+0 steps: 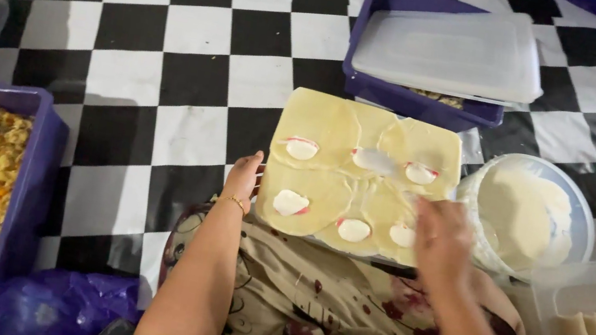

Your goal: Applying paste to dough wrappers, rolling them around fillings, and packing the finished rolls into containers.

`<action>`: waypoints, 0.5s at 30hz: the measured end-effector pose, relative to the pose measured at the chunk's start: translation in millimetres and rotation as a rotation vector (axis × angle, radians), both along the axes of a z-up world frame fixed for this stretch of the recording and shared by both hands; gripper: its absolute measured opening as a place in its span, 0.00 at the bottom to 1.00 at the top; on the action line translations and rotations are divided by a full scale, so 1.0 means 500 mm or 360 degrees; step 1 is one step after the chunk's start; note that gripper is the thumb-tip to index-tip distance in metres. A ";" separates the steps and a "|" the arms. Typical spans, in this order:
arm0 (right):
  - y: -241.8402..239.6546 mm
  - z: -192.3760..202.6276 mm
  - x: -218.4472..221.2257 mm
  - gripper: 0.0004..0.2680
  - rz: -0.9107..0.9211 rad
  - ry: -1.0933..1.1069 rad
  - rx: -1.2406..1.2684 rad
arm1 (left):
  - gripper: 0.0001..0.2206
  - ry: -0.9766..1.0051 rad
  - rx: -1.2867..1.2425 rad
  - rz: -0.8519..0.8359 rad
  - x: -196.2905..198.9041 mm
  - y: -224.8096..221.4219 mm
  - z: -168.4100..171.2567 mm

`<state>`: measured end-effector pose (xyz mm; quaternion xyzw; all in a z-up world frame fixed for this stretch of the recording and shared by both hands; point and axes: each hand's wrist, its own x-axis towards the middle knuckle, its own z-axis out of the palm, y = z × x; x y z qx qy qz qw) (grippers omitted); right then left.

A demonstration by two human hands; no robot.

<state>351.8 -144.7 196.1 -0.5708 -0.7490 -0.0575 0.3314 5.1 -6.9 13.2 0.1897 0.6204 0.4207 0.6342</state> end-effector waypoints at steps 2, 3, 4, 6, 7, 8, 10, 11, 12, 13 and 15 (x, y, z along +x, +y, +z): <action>-0.006 0.027 0.090 0.04 -0.0472 -0.0198 -0.0068 | 0.28 -0.0013 0.0008 -0.0021 0.007 0.009 -0.028; -0.002 0.018 0.147 0.04 -0.0516 -0.0214 -0.0064 | 0.28 -0.0031 0.0012 -0.0064 -0.004 0.006 -0.037; 0.001 0.011 0.207 0.04 -0.0758 -0.0425 -0.0141 | 0.27 -0.0012 0.0031 -0.0042 -0.012 0.005 -0.048; -0.006 -0.101 0.403 0.04 -0.1086 -0.0657 -0.0226 | 0.27 -0.0024 0.0052 -0.0103 -0.010 0.010 -0.067; -0.002 -0.195 0.520 0.08 -0.1346 -0.0645 -0.0862 | 0.26 0.0009 0.0060 -0.0071 -0.017 0.013 -0.076; 0.022 -0.272 0.627 0.14 -0.1582 -0.0585 -0.1508 | 0.26 0.0041 0.0069 -0.0039 -0.024 0.019 -0.086; -0.015 -0.230 0.574 0.14 -0.1504 -0.0541 -0.1611 | 0.25 0.0054 0.0058 -0.0090 -0.015 0.017 -0.054; -0.015 -0.212 0.542 0.14 -0.1357 -0.0511 -0.1705 | 0.24 0.0085 0.0043 -0.0078 -0.021 0.015 -0.038; -0.015 -0.172 0.509 0.14 -0.1379 -0.0506 -0.1697 | 0.24 0.0075 0.0051 -0.0096 -0.013 0.018 -0.031; -0.009 -0.137 0.469 0.15 -0.1226 -0.0610 -0.1772 | 0.23 0.0082 0.0045 -0.0092 -0.014 0.016 -0.025; -0.014 -0.116 0.447 0.15 -0.1065 -0.0714 -0.1838 | 0.23 0.0090 0.0041 -0.0085 -0.015 0.016 -0.021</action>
